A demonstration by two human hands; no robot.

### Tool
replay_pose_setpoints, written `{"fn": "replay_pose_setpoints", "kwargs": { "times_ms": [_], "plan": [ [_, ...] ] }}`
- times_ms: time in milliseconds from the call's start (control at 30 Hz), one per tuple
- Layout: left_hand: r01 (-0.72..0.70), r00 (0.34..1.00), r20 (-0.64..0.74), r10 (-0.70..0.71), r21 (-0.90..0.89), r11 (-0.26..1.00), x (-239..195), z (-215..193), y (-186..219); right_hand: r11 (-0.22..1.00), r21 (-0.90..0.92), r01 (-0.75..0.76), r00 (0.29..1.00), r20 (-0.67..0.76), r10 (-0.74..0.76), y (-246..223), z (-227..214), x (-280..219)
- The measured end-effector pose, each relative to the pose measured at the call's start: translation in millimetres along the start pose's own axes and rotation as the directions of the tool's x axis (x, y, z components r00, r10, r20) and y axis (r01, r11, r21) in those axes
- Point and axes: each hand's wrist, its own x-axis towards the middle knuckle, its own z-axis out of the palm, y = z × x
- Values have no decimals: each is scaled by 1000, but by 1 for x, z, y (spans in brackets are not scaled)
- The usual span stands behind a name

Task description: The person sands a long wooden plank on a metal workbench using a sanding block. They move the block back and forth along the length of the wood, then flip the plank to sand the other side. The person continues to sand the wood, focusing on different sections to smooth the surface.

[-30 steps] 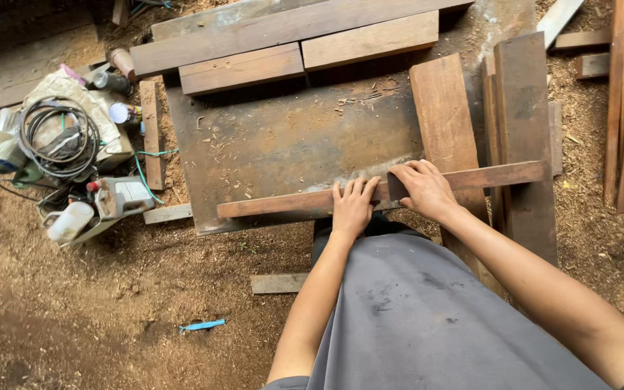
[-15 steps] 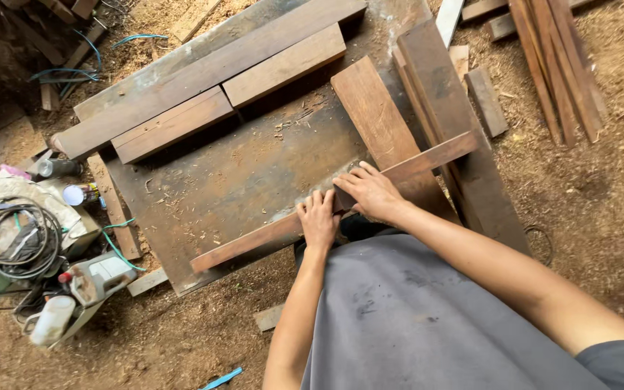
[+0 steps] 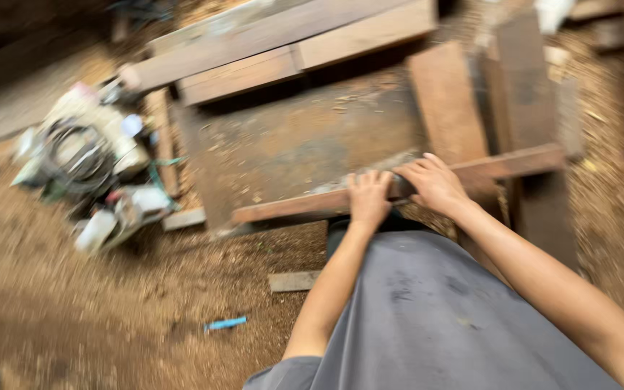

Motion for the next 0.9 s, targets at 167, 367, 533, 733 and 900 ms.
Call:
{"fn": "replay_pose_setpoints", "kwargs": {
  "times_ms": [167, 367, 533, 733, 900],
  "plan": [
    [11, 998, 55, -8, -41, 999, 1, 14, -3, 999, -13, 29, 1000, -2, -29, 6, 13, 7],
    [29, 997, 73, -24, -60, 998, 1, 14, -6, 996, -74, -51, 997, -63, 46, 9, 4, -10],
    [-20, 992, 120, 47, -215, 977, 4, 17, -21, 999, 37, -17, 998, -67, 20, -6, 12, -5],
    [-57, 996, 24, 80, -509, 859, 1, 3, -36, 1000, 30, -1, 979, -203, 7, -5, 7, -23],
    [30, 995, 102, 26, -509, 860, 0, -4, -30, 996, 75, -56, 977, -200, 70, -5, 7, -29]
  ]
}}
